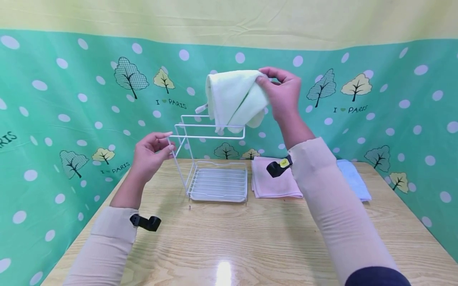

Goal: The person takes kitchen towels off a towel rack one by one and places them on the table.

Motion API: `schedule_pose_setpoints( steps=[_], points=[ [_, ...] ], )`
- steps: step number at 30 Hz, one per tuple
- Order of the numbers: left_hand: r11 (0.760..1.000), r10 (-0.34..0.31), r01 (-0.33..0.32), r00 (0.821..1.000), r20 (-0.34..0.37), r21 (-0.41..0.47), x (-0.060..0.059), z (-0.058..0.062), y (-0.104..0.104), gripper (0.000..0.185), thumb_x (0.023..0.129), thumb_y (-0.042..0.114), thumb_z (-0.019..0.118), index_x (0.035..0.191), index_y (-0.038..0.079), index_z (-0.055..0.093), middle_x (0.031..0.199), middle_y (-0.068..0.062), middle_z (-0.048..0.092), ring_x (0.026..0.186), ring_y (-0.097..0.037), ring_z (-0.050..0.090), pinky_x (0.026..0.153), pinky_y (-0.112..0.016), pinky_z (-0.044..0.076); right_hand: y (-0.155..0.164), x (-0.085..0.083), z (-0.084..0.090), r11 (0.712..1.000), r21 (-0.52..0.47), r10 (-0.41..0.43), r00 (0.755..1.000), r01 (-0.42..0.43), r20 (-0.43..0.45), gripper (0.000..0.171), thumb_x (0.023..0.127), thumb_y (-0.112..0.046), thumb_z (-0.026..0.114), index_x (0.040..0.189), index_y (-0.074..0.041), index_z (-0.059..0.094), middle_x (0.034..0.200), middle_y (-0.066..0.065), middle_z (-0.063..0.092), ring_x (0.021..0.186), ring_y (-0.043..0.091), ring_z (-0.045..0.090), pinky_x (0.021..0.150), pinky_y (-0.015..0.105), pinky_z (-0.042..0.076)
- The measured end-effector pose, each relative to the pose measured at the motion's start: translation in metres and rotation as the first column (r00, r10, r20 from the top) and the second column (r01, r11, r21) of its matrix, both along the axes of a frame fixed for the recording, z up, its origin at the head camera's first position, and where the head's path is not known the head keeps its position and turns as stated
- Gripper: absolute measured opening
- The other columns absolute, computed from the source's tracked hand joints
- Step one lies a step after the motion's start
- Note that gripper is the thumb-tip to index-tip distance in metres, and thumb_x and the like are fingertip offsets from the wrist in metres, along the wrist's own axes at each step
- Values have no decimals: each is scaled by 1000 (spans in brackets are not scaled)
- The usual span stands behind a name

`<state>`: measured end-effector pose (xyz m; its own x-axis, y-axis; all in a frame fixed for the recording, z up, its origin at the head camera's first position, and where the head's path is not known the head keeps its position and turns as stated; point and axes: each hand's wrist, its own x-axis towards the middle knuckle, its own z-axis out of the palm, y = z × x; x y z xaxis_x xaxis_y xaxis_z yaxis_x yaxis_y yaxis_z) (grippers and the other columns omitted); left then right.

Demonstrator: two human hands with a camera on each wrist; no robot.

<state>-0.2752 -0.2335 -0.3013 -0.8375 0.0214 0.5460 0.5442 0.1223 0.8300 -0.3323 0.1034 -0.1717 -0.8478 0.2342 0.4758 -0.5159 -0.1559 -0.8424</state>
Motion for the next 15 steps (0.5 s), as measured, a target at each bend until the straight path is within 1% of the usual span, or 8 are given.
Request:
schedule_pose_setpoints(
  steps=[3, 5, 10, 15],
  points=[
    [1000, -2, 2, 1000, 0, 0, 0, 0, 0, 32, 88, -11, 64, 117, 3, 67, 88, -4, 68, 81, -17, 67, 71, -29, 62, 2, 1, 0, 1000, -2, -12, 1000, 12, -8, 15, 80, -2, 79, 93, -8, 78, 102, 9, 70, 83, 24, 68, 71, 29, 63],
    [1000, 2, -2, 1000, 0, -6, 0, 0, 0, 32, 88, -11, 64, 117, 3, 67, 88, -4, 67, 81, -17, 66, 71, -29, 62, 3, 1, 0, 1000, -8, -16, 1000, 16, -9, 15, 80, -3, 79, 93, -8, 79, 103, 9, 70, 84, 24, 68, 72, 29, 63],
    [1000, 12, -12, 1000, 1, -16, 0, 0, 0, 33, 88, -10, 64, 115, 8, 69, 88, -4, 67, 81, -17, 66, 72, -28, 62, 7, 4, 2, 999, -34, -22, 999, 21, -30, 14, 80, -4, 80, 93, -8, 78, 102, 8, 70, 83, 23, 68, 73, 28, 62],
    [1000, 2, -2, 1000, 7, -1, 0, 1, 0, 33, 88, -11, 64, 116, 6, 68, 89, -7, 67, 81, -16, 66, 72, -29, 62, 12, 7, 8, 997, -72, -17, 998, 13, -60, 10, 81, -5, 79, 92, -7, 78, 101, 8, 69, 80, 23, 68, 72, 28, 62]
  ],
)
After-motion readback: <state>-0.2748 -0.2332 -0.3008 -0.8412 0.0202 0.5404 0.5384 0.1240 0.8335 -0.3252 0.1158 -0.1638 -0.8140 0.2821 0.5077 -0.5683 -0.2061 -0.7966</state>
